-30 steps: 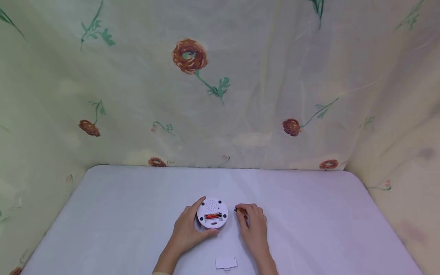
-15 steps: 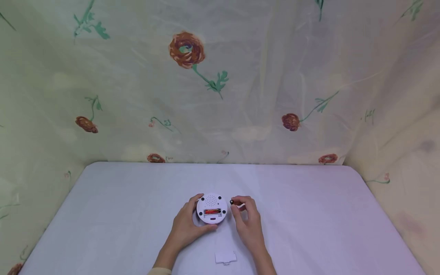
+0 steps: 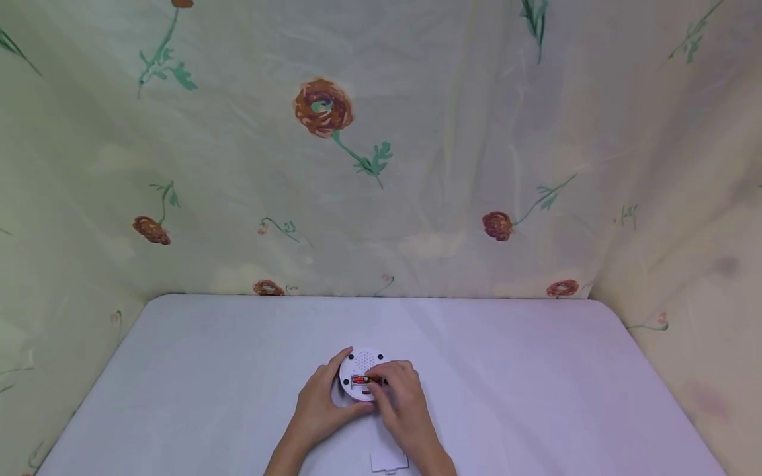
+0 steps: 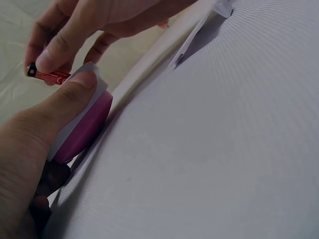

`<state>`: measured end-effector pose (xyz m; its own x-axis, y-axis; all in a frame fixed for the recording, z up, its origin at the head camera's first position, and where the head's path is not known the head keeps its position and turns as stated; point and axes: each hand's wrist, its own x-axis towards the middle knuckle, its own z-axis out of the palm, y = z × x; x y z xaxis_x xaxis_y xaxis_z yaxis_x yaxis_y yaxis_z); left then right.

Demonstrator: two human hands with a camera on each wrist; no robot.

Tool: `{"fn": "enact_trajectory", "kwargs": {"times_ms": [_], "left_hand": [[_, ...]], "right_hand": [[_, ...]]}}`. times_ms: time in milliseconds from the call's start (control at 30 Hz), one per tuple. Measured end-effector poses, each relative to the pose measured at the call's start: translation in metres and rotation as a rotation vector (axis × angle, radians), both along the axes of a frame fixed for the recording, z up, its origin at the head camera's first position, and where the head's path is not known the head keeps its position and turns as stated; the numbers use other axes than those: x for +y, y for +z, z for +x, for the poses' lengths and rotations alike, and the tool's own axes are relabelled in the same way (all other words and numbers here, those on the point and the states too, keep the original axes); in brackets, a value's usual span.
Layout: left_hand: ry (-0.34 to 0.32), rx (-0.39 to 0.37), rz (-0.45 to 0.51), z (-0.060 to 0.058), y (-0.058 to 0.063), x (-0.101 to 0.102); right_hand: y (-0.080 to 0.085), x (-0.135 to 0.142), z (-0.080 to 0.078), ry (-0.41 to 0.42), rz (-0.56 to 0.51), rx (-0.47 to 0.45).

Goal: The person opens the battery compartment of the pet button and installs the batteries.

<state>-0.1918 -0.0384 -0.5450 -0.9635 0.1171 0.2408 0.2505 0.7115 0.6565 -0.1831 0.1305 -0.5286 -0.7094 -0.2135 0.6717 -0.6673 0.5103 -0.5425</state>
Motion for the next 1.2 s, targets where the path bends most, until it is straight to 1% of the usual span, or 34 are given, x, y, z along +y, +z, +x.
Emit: {"fn": "enact_trajectory", "kwargs": {"times_ms": [133, 300, 600, 800, 967, 1067, 1133, 1167, 1200], "left_hand": [[-0.008, 0.013, -0.013, 0.001, 0.0, -0.001], [-0.006, 0.002, -0.014, 0.001, 0.002, -0.002], [-0.007, 0.004, -0.033, 0.001, 0.001, -0.002], [-0.005, -0.009, -0.025, 0.001, 0.001, -0.002], [-0.007, -0.032, -0.026, 0.001, 0.001, -0.002], [-0.004, -0.034, -0.029, 0.001, 0.002, -0.002], [-0.002, -0.029, -0.033, 0.001, 0.002, -0.002], [-0.001, -0.026, -0.037, 0.0, 0.002, -0.002], [0.001, -0.024, -0.044, 0.0, 0.001, -0.002]], "right_hand": [[0.0, -0.002, 0.002, -0.001, 0.029, -0.008], [0.002, -0.005, 0.002, -0.012, 0.069, -0.001], [0.0, -0.009, 0.001, -0.055, 0.123, 0.02], [-0.001, -0.01, 0.001, -0.068, 0.121, 0.023], [-0.002, -0.01, 0.002, -0.086, 0.105, 0.001], [-0.002, -0.011, 0.001, -0.102, 0.089, -0.006], [-0.003, -0.012, 0.001, -0.123, 0.06, -0.049], [-0.004, -0.013, 0.001, -0.138, 0.031, -0.098], [-0.004, -0.014, 0.002, -0.148, -0.01, -0.171]]}}
